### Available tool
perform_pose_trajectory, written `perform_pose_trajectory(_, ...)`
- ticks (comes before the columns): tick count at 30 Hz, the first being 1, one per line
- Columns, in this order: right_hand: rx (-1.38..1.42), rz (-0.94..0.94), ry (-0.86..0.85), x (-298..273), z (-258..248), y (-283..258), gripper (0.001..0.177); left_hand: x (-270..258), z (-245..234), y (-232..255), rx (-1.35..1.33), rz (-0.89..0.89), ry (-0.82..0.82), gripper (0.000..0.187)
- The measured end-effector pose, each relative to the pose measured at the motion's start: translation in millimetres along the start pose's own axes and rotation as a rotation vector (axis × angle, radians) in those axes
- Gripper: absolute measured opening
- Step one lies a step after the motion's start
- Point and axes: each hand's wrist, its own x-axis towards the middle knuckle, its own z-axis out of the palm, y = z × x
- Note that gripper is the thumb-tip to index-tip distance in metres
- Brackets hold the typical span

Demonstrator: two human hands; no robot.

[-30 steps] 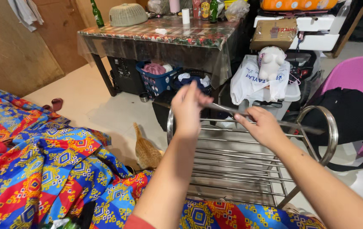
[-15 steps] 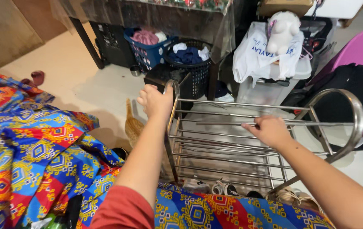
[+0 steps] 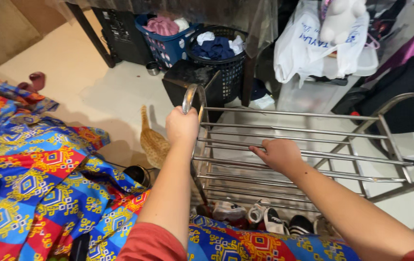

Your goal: The person assembles a metal shoe rack by inserting horizontal bars into the frame and securing them. They repeatedly adjust the bars to ensure they are properly seated. A cat walks over the rack during the process.

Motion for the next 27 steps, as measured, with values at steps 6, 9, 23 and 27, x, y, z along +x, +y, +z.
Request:
perform_pose_trajectory(6,-0.042,0.032,-0.043,8.4,-4.1,-2.6,0.068,0.7,2.2,0.9,0.013,0.017,0.003,0.028)
perform_pose_trajectory(9,-0.032,0.045,-0.065,7.4,-3.4,-1.1,0.068,0.0,3.6,-0.4,0.013,0.032,0.026,0.028)
perform_pose_trajectory(23,0.003,0.005,0.074,1.1,4.2,-7.7,0.068,-5.6,-9.4,2.6,-0.046,0.02,0.012,0.024)
perform_pose_trajectory(27,0.007,-0.001,0.104,-1.0,4.5,-9.0,0.067,-3.3,-7.7,0.3,-0.029,0.035,0.014,0.024)
